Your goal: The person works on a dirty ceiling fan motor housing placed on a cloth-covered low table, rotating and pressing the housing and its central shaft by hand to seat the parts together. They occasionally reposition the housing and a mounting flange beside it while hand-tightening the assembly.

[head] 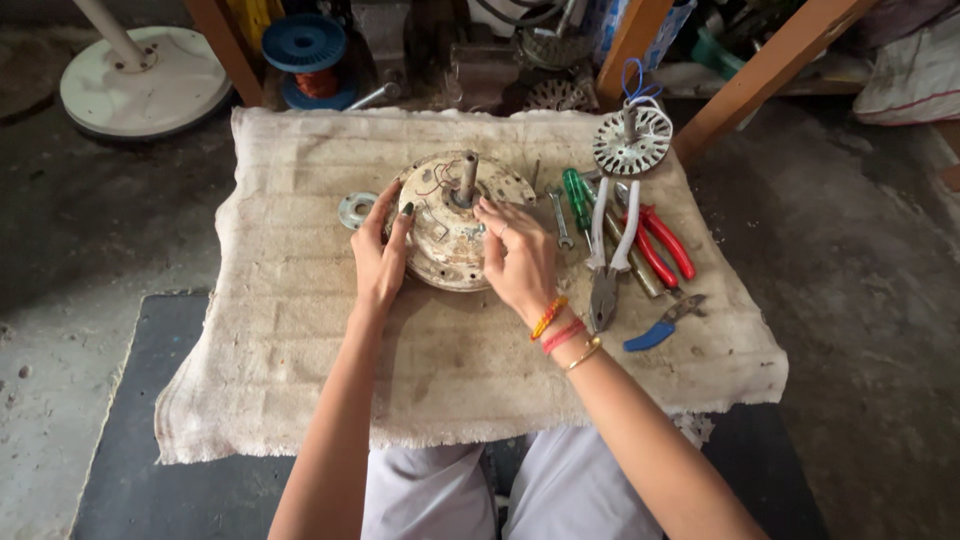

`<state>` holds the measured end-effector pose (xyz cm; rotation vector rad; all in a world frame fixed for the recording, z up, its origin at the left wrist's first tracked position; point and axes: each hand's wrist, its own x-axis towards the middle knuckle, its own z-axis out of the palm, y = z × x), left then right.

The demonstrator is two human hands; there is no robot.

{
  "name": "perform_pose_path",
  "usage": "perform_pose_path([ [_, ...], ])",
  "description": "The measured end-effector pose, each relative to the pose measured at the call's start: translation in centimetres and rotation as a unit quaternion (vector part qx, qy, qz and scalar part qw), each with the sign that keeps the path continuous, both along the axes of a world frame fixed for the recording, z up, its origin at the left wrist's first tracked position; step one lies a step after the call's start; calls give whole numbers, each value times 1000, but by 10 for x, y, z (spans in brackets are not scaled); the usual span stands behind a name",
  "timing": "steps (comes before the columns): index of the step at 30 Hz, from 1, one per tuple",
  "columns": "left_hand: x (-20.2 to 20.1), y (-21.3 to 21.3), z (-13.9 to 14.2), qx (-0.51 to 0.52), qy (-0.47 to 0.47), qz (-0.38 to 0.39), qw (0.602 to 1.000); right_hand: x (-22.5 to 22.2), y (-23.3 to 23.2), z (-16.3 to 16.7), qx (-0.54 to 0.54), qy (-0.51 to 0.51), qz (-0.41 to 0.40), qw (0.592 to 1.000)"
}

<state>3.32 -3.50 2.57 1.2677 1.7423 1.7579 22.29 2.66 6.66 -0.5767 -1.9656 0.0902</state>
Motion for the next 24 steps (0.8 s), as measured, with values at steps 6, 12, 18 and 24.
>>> perform_pose_path([
  [6,0,-1,-4,-2,-26,-9,1000,-3,14,6,-264,-64,-86,959],
  [12,-1,3,-4,-1,-21,-5,1000,6,-2,0,16,-11,14,1000],
  [18,0,0,-4,-30,-46,-2,998,-5,19,6,-200,-45,-54,977],
  [24,-2,3,-4,-27,-42,-3,999,7,15,-7,-36,-9,23,999],
])
